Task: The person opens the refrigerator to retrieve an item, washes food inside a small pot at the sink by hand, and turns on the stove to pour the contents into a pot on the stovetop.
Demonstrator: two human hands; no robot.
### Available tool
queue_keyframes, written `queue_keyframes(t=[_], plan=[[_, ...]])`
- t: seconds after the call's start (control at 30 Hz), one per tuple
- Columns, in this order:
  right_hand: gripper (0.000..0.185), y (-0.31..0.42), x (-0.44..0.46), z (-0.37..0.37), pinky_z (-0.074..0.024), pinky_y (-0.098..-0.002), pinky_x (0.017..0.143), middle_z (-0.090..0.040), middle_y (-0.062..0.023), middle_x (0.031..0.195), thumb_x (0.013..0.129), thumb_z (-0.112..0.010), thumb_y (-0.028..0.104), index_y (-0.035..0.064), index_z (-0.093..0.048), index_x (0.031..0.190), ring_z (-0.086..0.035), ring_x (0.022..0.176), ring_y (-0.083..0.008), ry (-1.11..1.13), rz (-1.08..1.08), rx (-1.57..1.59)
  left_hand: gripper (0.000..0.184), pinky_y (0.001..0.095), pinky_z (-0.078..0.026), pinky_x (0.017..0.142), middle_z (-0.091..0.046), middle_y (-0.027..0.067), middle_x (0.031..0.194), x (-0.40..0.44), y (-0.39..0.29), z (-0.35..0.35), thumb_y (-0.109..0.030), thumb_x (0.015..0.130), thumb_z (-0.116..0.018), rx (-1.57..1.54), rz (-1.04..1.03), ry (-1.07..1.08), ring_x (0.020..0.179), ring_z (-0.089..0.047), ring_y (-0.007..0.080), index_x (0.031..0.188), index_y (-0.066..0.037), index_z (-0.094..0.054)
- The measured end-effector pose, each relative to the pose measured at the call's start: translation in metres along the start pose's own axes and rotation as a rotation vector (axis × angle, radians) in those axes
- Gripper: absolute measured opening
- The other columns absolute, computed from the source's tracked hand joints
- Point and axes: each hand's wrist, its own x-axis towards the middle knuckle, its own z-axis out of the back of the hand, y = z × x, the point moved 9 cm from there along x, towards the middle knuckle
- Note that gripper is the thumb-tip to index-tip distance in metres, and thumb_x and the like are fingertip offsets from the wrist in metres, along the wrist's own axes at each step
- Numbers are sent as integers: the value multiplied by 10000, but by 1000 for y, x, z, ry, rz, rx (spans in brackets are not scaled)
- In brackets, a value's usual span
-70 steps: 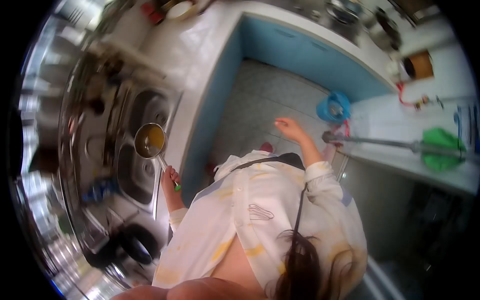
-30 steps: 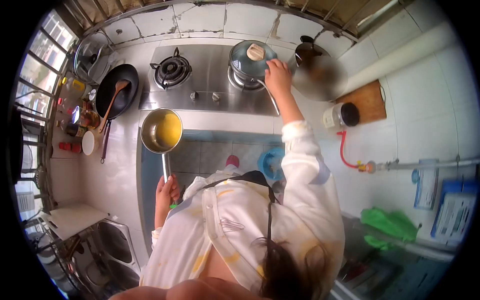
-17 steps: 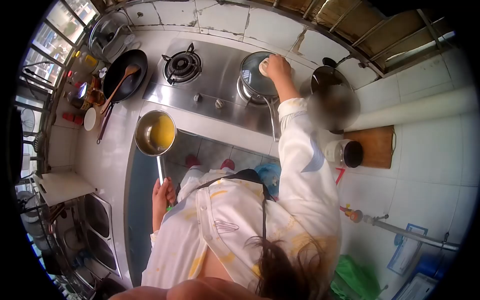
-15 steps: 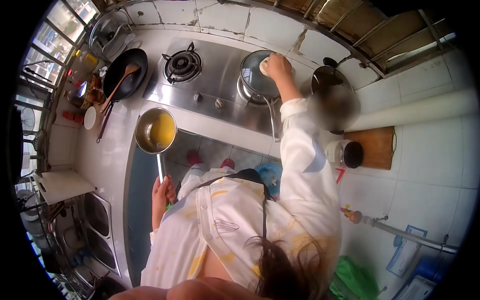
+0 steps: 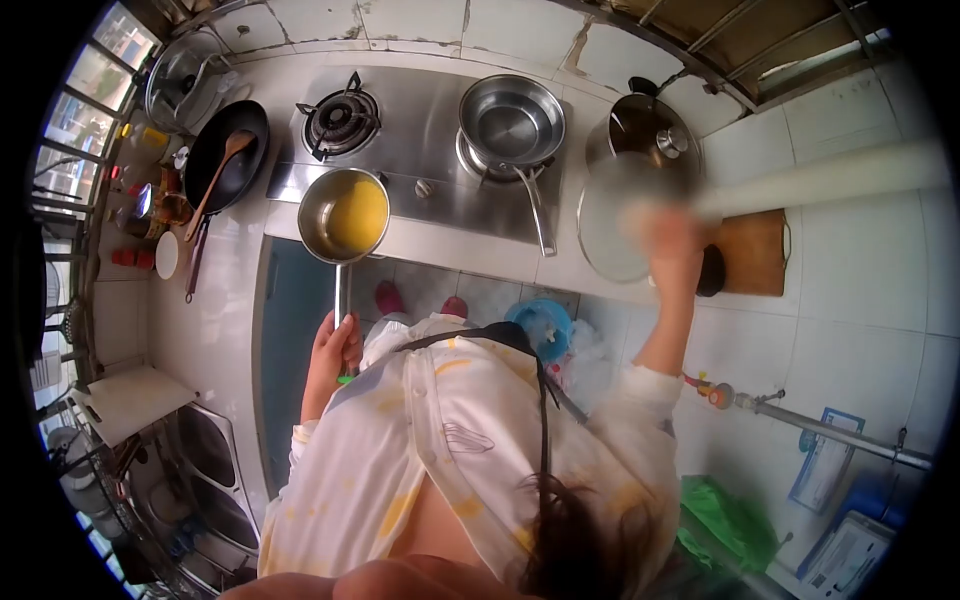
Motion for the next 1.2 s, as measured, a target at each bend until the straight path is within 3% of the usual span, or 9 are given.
queue_keyframes(t=[0.13, 0.23, 0.53, 0.6, 1.0, 1.1, 1.17, 1.2], plan=[[153, -33, -47, -25, -455, -370, 712, -588, -153, 886, 783, -577, 70, 7, -534, 917, -579, 824, -317, 141, -46, -309, 115, 208, -284, 393, -414, -9, 647, 10, -2, -5, -179, 909, -507, 38, 34, 58, 446, -343, 54, 899, -91, -434], [145, -61, -72, -75, -446, -418, 711, -580, -173, 899, 744, -574, 63, 27, -529, 877, -554, 855, -362, 304, -129, -320, 115, 209, -284, 388, -413, -9, 644, 13, -4, -4, -183, 909, -507, 57, 47, 84, 443, -344, 54, 905, -90, -438], [149, -88, -82, -172, -453, -433, 739, -583, -166, 897, 735, -583, 81, 37, -557, 874, -562, 863, -358, 218, -243, -216, 119, 208, -283, 387, -411, -10, 646, 14, -10, -2, -188, 913, -503, 52, 42, 120, 441, -345, 52, 907, -90, -436], [144, -90, -80, -184, -460, -432, 732, -591, -150, 942, 751, -575, 133, 73, -578, 882, -564, 879, -340, 234, -232, -239, 118, 205, -283, 391, -410, -12, 648, 12, -12, 0, -188, 915, -499, 55, 35, 109, 443, -342, 51, 909, -91, -432], [134, -82, -78, -199, -444, -440, 740, -586, -154, 924, 764, -551, 156, 71, -585, 862, -542, 873, -359, 168, -203, -229, 121, 207, -286, 388, -403, -9, 646, 11, -22, 13, -185, 913, -498, 44, 28, 76, 454, -347, 53, 900, -94, -420], [171, -79, -75, -193, -458, -421, 712, -596, -154, 867, 803, -545, 187, 45, -592, 885, -574, 819, -322, 100, -180, -253, 121, 207, -286, 388, -405, -7, 646, 16, -24, 16, -181, 910, -500, 43, 40, 73, 452, -347, 55, 898, -92, -419], [252, -94, -80, -208, -467, -373, 596, -603, -114, 746, 871, -523, 259, 20, -593, 905, -599, 692, -258, 181, -593, 460, 122, 208, -286, 386, -406, -6, 645, 20, -26, 17, -180, 910, -501, 40, 47, 74, 449, -346, 56, 896, -91, -419], [252, -82, -79, -200, -467, -373, 596, -603, -114, 746, 871, -523, 259, 20, -593, 905, -599, 692, -258, 180, -599, 454, 122, 209, -287, 385, -407, -5, 645, 21, -26, 18, -178, 910, -501, 41, 58, 74, 447, -345, 56, 894, -90, -419]])
